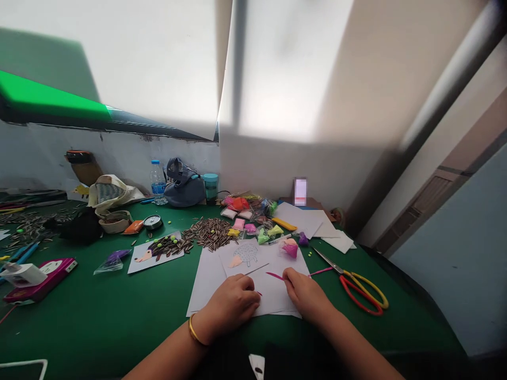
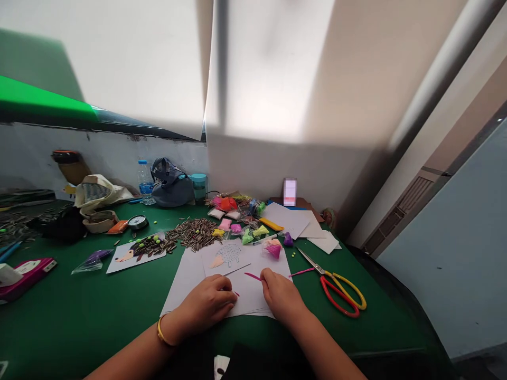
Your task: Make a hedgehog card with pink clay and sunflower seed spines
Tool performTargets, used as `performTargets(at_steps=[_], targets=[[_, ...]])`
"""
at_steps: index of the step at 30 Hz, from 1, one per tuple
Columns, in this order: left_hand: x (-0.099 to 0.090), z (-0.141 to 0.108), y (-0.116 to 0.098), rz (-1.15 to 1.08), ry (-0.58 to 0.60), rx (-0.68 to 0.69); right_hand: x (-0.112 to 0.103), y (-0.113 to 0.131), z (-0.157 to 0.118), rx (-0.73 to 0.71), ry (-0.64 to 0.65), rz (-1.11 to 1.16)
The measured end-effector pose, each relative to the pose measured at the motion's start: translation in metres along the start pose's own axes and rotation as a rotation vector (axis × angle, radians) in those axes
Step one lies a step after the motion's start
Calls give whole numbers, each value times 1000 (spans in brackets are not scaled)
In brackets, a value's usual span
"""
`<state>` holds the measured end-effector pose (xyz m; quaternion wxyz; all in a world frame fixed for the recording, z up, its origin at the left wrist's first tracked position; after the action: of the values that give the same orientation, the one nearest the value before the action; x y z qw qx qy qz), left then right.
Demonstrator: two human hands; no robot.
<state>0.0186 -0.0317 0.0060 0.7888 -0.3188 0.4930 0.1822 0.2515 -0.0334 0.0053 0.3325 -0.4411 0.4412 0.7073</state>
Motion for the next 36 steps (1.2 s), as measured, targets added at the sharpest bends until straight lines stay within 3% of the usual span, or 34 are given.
performTargets(at_steps=[6, 19, 36], targets=[[2, 1, 8, 17, -41, -80, 9, 5, 2, -168, -4, 123], [2, 1, 3, 117, 18, -78, 19, -4, 5, -108, -18, 58], [2, 0, 0, 122, 16, -27, 23, 13, 4, -220, -108, -46]])
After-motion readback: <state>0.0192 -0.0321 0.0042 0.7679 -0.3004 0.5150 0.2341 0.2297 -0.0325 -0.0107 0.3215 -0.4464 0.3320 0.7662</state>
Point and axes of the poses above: each hand's wrist, its own z-axis towards the middle knuckle, its own x-axis out of the palm, y = z × x, the point moved 2 cm from there along z, towards the middle knuckle, and after that the axes turned 5 degrees about -x, right-handed, at the moved point
